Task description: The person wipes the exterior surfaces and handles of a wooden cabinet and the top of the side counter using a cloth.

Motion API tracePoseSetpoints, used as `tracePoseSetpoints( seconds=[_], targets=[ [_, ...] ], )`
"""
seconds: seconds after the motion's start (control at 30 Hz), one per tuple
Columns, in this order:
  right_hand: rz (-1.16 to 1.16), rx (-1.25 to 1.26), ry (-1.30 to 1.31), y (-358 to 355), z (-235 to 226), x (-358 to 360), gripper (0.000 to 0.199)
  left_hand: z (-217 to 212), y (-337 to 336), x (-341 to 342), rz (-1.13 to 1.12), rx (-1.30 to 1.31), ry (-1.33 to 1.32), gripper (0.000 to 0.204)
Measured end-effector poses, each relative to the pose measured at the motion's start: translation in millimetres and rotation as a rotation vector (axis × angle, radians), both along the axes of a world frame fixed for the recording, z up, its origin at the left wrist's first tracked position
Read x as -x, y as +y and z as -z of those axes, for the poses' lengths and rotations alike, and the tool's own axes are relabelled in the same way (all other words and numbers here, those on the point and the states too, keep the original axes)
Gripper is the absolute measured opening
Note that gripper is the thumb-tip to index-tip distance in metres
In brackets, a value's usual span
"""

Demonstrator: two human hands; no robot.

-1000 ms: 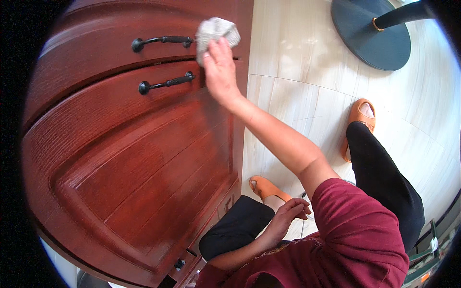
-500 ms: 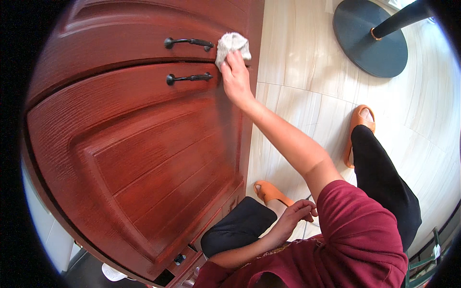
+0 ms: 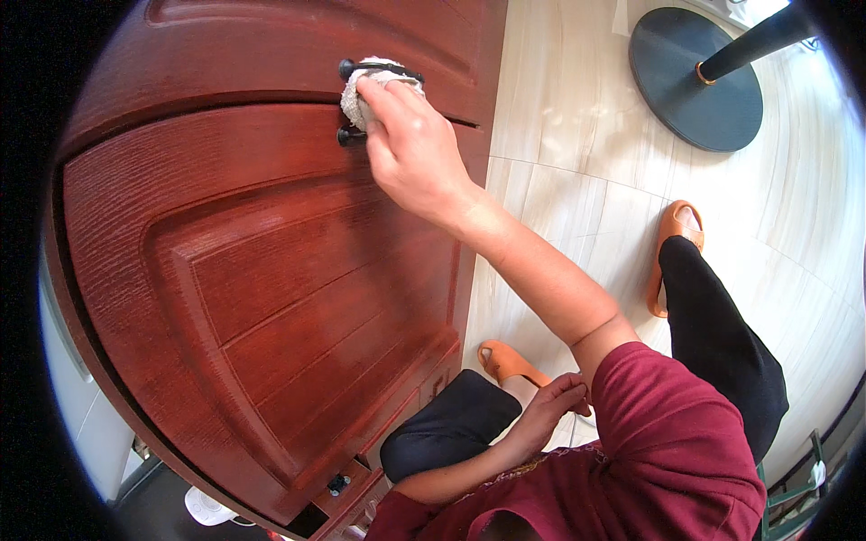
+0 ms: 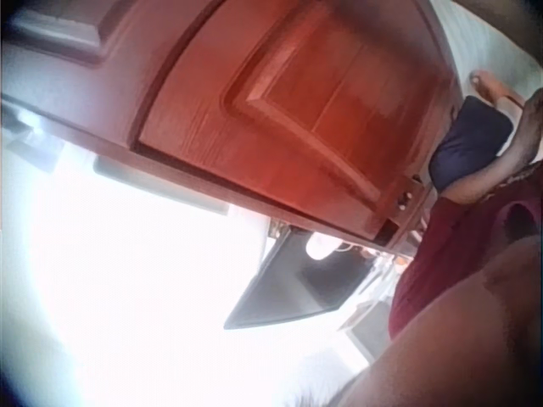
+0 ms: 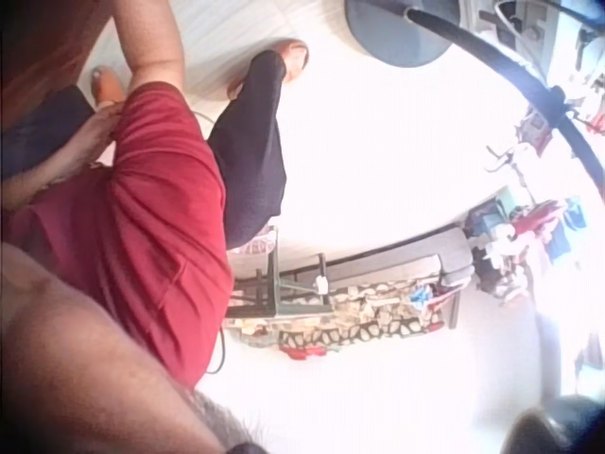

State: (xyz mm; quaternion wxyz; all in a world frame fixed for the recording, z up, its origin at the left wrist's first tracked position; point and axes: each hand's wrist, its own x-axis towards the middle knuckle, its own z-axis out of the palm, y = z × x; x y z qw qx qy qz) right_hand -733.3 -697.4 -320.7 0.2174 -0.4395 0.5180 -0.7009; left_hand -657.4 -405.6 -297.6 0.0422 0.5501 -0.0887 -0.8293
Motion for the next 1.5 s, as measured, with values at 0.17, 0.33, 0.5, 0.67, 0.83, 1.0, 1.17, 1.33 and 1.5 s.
tracePoseSetpoints(
  seconds=[0.17, 0.33, 0.5, 0.67, 0.83, 1.0, 1.17, 1.33, 1.5],
  targets=[
    [-0.177, 0.134, -0.181, -2, 57, 8, 0.024, 8, 7, -6, 0.027, -0.011, 0.054, 0.021],
    [-0.051, 0.146, -0.161, -4, 73, -3, 0.017, 11, 6, 6, 0.052, 0.046, 0.004, 0.022],
    [0.13, -0.054, -0.165, 3, 99, -14, 0.019, 21, -4, 10, 0.1, 0.101, -0.025, 0.021],
    [-0.13, -0.557, -0.49, 25, 172, -1, 0.023, 26, 1, 18, 0.118, 0.059, -0.01, 0.02],
    [-0.083, -0.038, -0.334, 1, 88, 11, 0.023, 27, 0, 13, 0.136, 0.064, -0.043, 0.021],
    [-0.09, -0.065, -0.294, -5, 112, 9, 0.018, -4, -35, 13, 0.108, 0.364, -0.052, 0.02],
    [-0.015, -0.302, -0.901, 17, 101, 13, 0.021, -126, -108, -12, -0.205, 1.202, -0.316, 0.023],
    [-0.164, 0.254, -0.213, -1, -52, 9, 0.036, -258, -116, -84, 0.146, 1.842, -0.927, 0.02],
    [-0.101, 0.065, 0.082, -17, -44, 0, 0.039, -298, -148, -67, 1.26, 1.968, -1.48, 0.043]
  ],
)
